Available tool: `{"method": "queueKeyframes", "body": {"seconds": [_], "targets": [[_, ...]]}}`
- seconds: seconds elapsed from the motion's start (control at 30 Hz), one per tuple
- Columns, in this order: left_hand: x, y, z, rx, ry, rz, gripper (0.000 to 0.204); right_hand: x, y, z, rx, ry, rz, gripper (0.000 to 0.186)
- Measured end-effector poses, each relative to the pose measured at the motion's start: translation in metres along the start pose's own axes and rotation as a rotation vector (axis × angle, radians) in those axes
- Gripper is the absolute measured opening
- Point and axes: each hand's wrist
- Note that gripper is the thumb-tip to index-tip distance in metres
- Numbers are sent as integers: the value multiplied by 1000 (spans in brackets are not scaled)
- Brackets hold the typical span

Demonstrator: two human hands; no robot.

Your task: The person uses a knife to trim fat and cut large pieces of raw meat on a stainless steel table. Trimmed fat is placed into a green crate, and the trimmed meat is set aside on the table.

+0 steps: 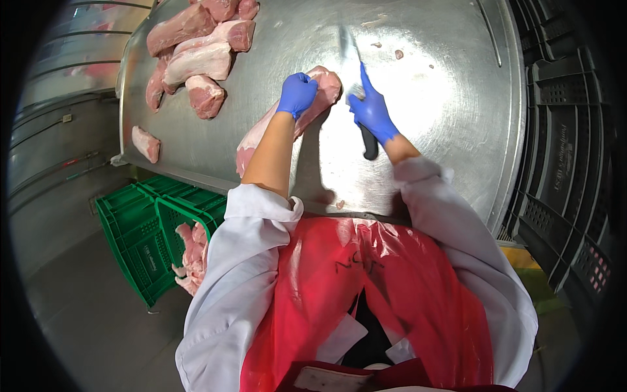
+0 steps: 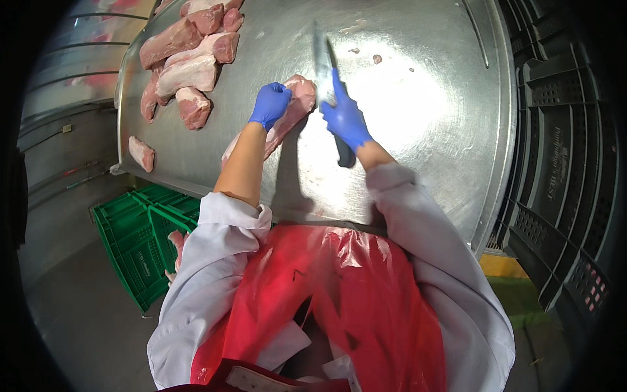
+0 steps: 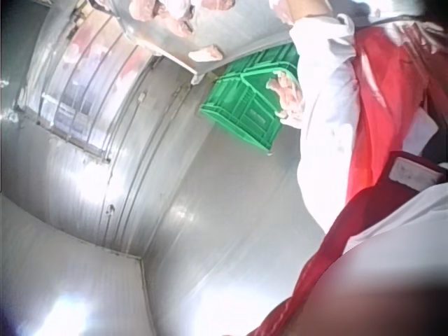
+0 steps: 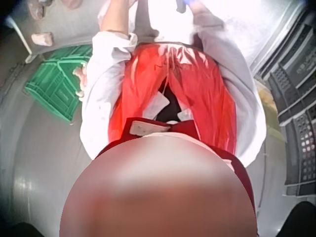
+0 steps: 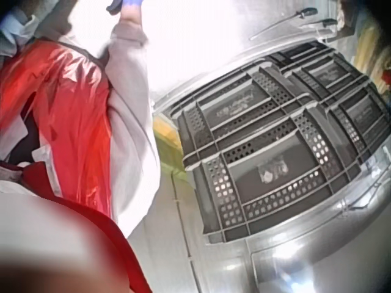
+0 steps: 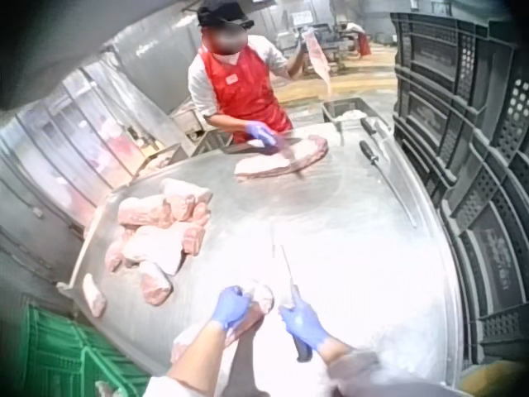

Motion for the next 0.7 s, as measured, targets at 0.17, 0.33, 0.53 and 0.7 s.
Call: {"method": "queueKeyframes", "body": {"seconds": [0.17,0.33,0.53,0.7], "targets": [[-10,4,-3,9,24,-77,24,-28,-13,25,-26,-244,-133,78],[-11,4,-13,-29,115,-28,19,-13,-19,-28,38,-371,-396,75],[-5,7,-14,-2,109,-27,23,-18,-15,19,-66,-360,-197,77],[3,18,-18,-90,160,178,30,-10,-41,-34,-28,-340,-52,79]]}}
Point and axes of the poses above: each hand's wrist, its own z-axis towards the middle knuckle, its own x-axis out of the back of the hand, y = z × x, and after that the axes turned 14 degrees about x, right-handed
